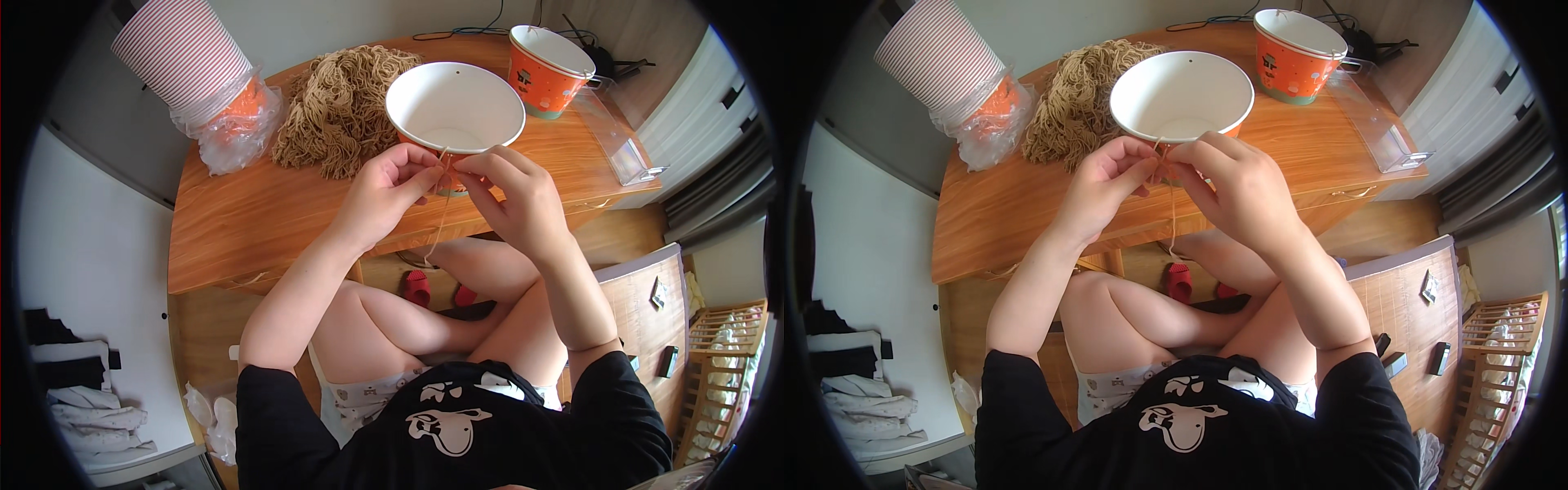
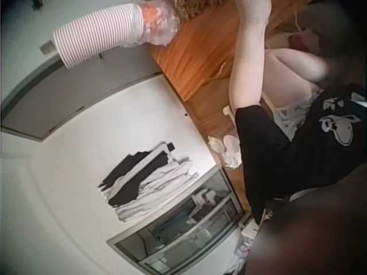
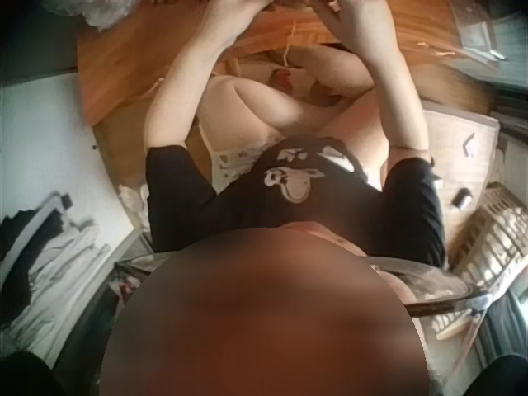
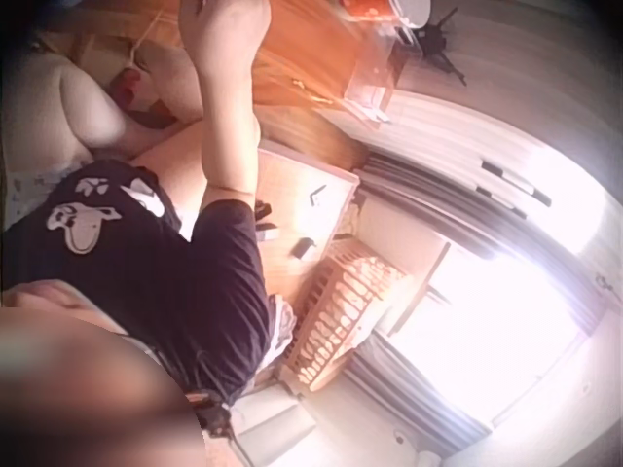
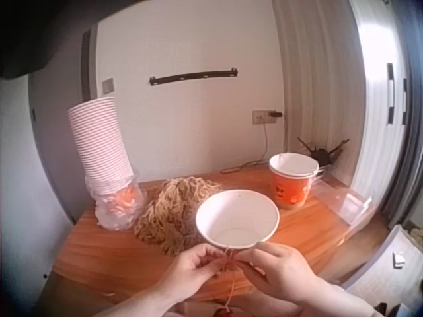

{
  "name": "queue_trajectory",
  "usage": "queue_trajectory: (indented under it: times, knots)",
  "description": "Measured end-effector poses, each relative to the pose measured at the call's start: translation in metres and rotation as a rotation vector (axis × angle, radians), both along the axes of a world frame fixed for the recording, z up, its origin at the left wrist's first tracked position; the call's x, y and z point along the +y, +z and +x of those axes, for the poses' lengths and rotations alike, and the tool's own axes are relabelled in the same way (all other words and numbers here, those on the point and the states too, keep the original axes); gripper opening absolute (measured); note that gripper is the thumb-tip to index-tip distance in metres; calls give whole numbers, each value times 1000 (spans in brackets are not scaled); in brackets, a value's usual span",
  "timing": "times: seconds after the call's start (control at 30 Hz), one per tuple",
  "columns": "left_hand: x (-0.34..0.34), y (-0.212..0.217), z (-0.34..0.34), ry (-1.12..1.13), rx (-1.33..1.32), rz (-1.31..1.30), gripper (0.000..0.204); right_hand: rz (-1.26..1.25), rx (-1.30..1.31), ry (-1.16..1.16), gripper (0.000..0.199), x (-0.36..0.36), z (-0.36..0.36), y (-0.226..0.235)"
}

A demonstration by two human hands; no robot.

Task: Attaching thin strings or tags through pre-made holes in the rims of paper bowls.

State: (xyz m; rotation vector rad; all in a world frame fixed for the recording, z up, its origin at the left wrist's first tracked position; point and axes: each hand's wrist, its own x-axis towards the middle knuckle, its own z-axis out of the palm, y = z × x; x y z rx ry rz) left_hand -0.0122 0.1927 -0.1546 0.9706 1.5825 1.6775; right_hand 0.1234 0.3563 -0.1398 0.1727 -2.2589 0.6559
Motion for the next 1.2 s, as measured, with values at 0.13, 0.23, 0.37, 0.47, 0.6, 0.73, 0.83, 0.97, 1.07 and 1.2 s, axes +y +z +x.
queue_trajectory:
  times: [0.13, 0.23, 0.37, 0.47, 0.6, 0.73, 0.83, 0.97, 1.07, 1.2]
  knots:
    - [1, 0, 0, -3, 8, 39, 14, 58, 58, -72, 19, -5, -7, -9]
    - [-1, 4, 1, 2, 11, 21, 15, 232, 121, -158, 21, -8, -10, -15]
    - [-2, 5, 1, -9, 21, -11, 15, 242, 130, -234, 20, -8, -12, -21]
    - [-3, 5, 1, -10, -8, -26, 15, 249, 150, -224, 19, -5, -15, -26]
    - [-4, 2, 1, 1, -6, -11, 15, 225, 167, -215, 18, -6, -17, -28]
    - [-4, 2, 1, 27, -41, -14, 17, 180, 182, -221, 16, -7, -18, -29]
    - [-3, 2, 1, 21, -72, -9, 18, 125, 194, -218, 14, -8, -19, -30]
    - [-1, 2, 1, 6, -220, -23, 20, 22, 186, -202, 13, -7, -20, -33]
    - [0, 1, 0, 16, -238, -42, 21, 39, 175, -213, 13, -8, -18, -31]
    - [2, -3, -3, 20, -220, -27, 22, 90, 121, -206, 13, -9, -13, -33]
